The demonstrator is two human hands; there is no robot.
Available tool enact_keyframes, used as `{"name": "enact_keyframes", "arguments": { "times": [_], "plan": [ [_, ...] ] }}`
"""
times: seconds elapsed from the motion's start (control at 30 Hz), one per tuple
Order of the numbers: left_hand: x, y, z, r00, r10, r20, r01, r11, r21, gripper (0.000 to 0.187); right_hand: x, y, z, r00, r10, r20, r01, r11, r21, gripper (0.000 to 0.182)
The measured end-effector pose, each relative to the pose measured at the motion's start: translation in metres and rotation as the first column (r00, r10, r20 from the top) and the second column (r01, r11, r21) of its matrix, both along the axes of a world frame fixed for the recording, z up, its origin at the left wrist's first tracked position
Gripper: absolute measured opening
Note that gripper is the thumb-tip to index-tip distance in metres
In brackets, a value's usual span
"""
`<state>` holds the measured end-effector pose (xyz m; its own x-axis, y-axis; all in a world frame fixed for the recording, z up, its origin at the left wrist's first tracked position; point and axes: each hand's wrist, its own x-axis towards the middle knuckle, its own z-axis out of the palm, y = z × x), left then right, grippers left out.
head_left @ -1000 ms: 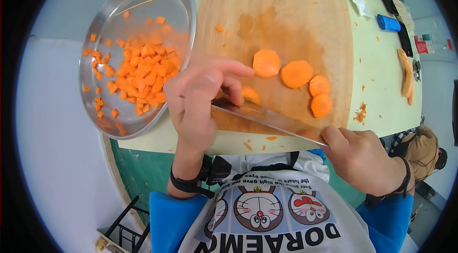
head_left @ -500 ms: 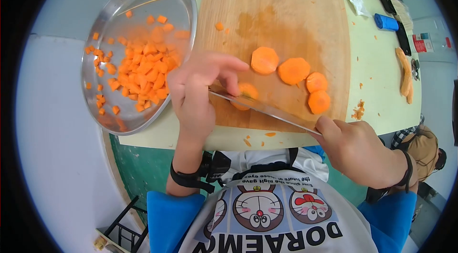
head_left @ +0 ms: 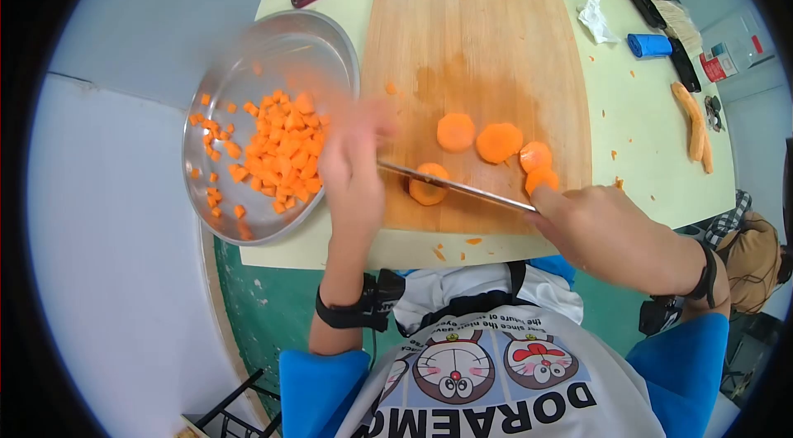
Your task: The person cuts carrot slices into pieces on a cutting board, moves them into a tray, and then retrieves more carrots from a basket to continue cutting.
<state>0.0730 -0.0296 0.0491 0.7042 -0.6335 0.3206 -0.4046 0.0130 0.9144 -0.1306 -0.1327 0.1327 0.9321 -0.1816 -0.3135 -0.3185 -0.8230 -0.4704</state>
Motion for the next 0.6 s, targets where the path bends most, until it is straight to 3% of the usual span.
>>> {"name": "enact_keyframes", "arguments": {
  "times": [0.03,0.07,0.1,0.13,0.2,0.23,0.3,0.43,0.53,0.6],
  "plan": [
    [0.000,0.005,0.003,1.000,-0.009,0.010,0.009,1.000,-0.002,0.036,-0.002,0.001,0.005,0.998,-0.044,-0.048,0.046,0.999,0.030,0.014],
    [0.000,0.014,0.007,0.986,0.138,0.092,-0.117,0.972,-0.202,0.030,-0.007,0.002,0.009,0.998,-0.055,-0.040,0.056,0.998,0.031,0.014],
    [-0.001,0.024,0.009,0.947,0.292,0.138,-0.216,0.890,-0.401,0.025,-0.013,0.003,0.011,0.993,-0.112,0.048,0.109,0.993,0.048,0.015],
    [-0.001,0.036,0.009,0.949,0.280,0.146,-0.203,0.895,-0.397,0.025,-0.018,0.004,0.013,0.976,-0.170,0.135,0.161,0.984,0.072,0.017],
    [-0.001,0.054,0.010,0.986,-0.004,0.166,0.023,0.993,-0.116,0.022,-0.026,0.006,0.017,0.946,-0.254,0.199,0.244,0.967,0.073,0.014],
    [-0.003,0.054,0.011,0.984,-0.015,0.176,0.035,0.993,-0.112,0.022,-0.029,0.007,0.017,0.911,-0.322,0.259,0.315,0.946,0.069,0.010],
    [-0.015,0.042,0.022,0.847,-0.370,0.382,0.209,0.892,0.400,0.034,-0.037,0.010,0.015,0.879,-0.384,0.283,0.376,0.923,0.085,0.011],
    [-0.022,0.032,0.009,0.746,-0.483,0.458,0.227,0.831,0.508,0.036,-0.054,0.016,0.005,0.816,-0.493,0.303,0.474,0.870,0.140,0.012],
    [-0.023,0.032,0.001,0.755,-0.472,0.455,0.202,0.828,0.523,0.036,-0.066,0.021,-0.001,0.755,-0.563,0.337,0.529,0.826,0.194,0.011],
    [-0.029,0.031,-0.001,0.855,-0.346,0.385,0.090,0.832,0.548,0.038,-0.073,0.023,-0.005,0.713,-0.599,0.365,0.554,0.800,0.230,0.011]
  ]
}}
